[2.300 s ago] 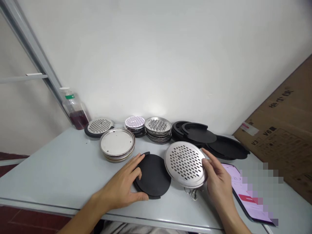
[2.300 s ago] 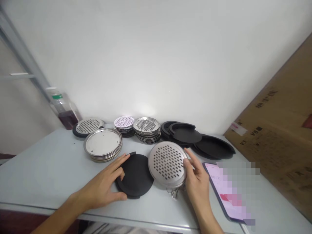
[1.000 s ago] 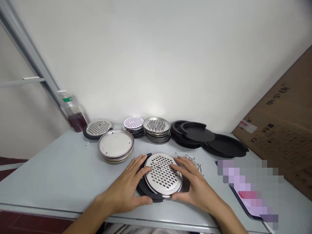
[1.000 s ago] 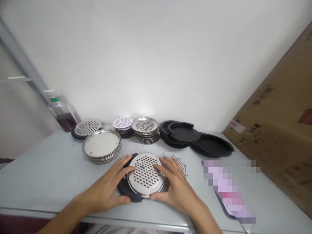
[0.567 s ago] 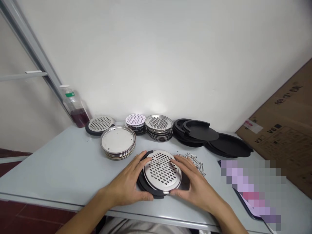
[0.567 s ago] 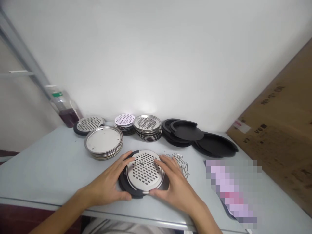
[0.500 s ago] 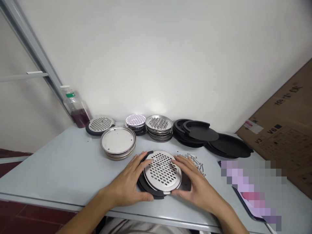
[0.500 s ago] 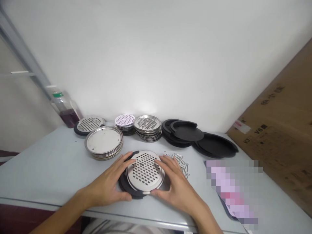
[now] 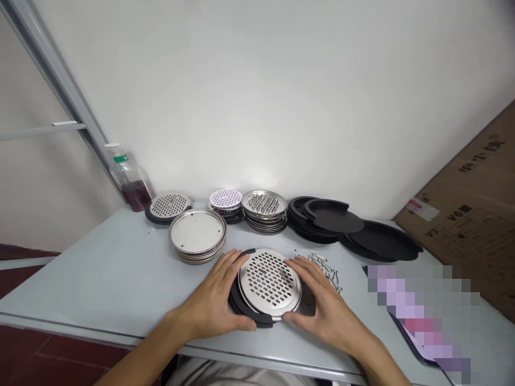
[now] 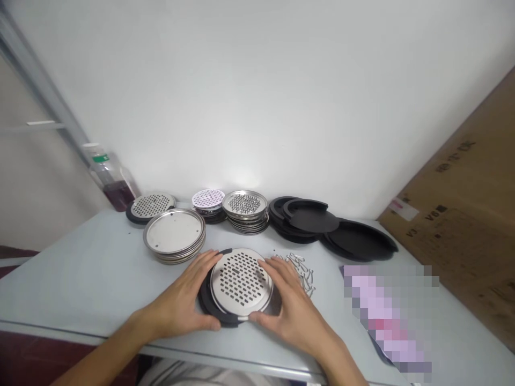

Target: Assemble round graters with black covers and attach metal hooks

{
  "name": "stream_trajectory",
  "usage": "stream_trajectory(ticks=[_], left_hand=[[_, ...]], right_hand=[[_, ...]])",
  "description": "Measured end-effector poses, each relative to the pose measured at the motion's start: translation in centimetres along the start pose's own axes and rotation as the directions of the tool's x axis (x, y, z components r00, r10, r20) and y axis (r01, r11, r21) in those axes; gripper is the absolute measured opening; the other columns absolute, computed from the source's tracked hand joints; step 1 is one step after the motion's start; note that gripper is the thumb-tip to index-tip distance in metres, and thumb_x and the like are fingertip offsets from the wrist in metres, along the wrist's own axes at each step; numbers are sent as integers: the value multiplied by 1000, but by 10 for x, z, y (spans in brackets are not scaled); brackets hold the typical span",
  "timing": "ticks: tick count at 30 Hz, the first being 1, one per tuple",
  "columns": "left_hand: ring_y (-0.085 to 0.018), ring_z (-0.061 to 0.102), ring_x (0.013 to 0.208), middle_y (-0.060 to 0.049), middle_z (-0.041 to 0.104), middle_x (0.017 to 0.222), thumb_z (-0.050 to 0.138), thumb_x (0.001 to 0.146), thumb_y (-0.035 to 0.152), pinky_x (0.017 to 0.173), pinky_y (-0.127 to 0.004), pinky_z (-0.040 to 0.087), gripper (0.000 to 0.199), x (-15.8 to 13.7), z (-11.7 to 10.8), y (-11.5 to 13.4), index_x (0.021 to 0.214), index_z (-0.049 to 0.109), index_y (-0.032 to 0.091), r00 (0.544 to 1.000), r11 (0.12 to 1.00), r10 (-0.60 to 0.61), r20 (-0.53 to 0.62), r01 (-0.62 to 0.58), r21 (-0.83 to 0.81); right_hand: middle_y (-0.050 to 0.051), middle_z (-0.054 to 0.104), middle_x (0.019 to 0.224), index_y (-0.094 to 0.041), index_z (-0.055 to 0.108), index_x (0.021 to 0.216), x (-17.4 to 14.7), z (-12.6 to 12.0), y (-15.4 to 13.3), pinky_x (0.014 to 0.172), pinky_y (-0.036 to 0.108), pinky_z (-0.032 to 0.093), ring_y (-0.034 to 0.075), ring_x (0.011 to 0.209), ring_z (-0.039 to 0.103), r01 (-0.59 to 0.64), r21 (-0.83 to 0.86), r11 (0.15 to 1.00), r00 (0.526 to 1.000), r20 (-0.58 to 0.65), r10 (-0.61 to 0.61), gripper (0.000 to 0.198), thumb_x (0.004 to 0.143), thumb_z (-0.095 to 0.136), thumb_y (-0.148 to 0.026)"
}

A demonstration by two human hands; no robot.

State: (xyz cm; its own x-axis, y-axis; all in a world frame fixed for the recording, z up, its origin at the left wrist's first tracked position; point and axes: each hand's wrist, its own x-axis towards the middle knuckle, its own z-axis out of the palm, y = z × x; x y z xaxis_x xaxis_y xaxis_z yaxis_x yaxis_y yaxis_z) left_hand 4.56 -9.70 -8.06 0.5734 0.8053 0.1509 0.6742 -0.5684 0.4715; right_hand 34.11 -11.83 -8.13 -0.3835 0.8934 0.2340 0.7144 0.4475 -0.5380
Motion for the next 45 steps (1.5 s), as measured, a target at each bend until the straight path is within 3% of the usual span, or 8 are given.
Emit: stream_trajectory(ticks=[6,13,21,27,30,33,37,45], left_hand=[[-39,14,149,-12,14,164,74,68,68,120,-60,22,119,1,0,-2,157,5,28,1000,1000,20,3,-20,-6],[-38,11,150,-11,11,165,70,75,67,121,-59,19,112,0,-4,-3,157,4,29,998,998,45,35,-44,-39],[-37,15,149,-9,15,164,74,72,64,121,-58,22,113,1,-4,-1,156,6,31,999,998,42,14,-41,-51],[-38,16,149,-11,13,164,73,73,65,120,-59,24,114,2,-3,-3,157,5,30,999,998,24,27,-22,-55],[-39,17,149,-11,14,164,74,72,65,119,-60,25,116,3,-3,-3,156,3,30,999,998,16,29,-14,-62],[-38,17,149,-12,15,164,75,69,66,119,-60,24,119,3,-4,-2,156,2,30,1000,997,17,21,-15,-73],[-38,17,149,-11,18,163,76,69,64,120,-58,23,118,3,-4,-1,156,5,30,1000,997,15,14,-14,-73],[-38,17,149,-10,16,164,75,70,65,120,-57,23,115,3,-2,-3,156,6,31,999,998,33,12,-32,-55]], right_hand=[[13,40,145,-31,37,147,2,3,-8,114,54,35,36,139,34,-30,16,999,999,-22,30,89,72,78,-53],[6,28,160,-36,24,153,-4,-10,2,119,58,21,33,149,17,-57,85,995,994,96,49,85,82,70,-39],[10,40,153,-31,35,150,0,-2,0,116,55,31,36,143,32,-70,80,994,997,-6,71,90,73,78,-52],[6,34,158,-35,28,152,1,-9,-3,121,60,11,33,149,21,-48,73,996,997,63,44,88,79,74,-48],[8,33,159,-34,29,153,1,-9,-2,120,62,14,35,149,18,-91,96,991,994,64,85,91,76,77,-47],[10,37,156,-31,37,150,2,-5,0,119,64,16,39,147,23,-117,93,989,993,18,116,94,69,81,-50],[10,41,154,-30,38,149,3,0,1,121,62,14,37,144,33,-58,64,996,997,-42,61,96,67,81,-53],[12,47,149,-28,43,146,4,4,-3,119,64,17,39,142,35,-31,28,999,997,-67,33,93,66,82,-54]])
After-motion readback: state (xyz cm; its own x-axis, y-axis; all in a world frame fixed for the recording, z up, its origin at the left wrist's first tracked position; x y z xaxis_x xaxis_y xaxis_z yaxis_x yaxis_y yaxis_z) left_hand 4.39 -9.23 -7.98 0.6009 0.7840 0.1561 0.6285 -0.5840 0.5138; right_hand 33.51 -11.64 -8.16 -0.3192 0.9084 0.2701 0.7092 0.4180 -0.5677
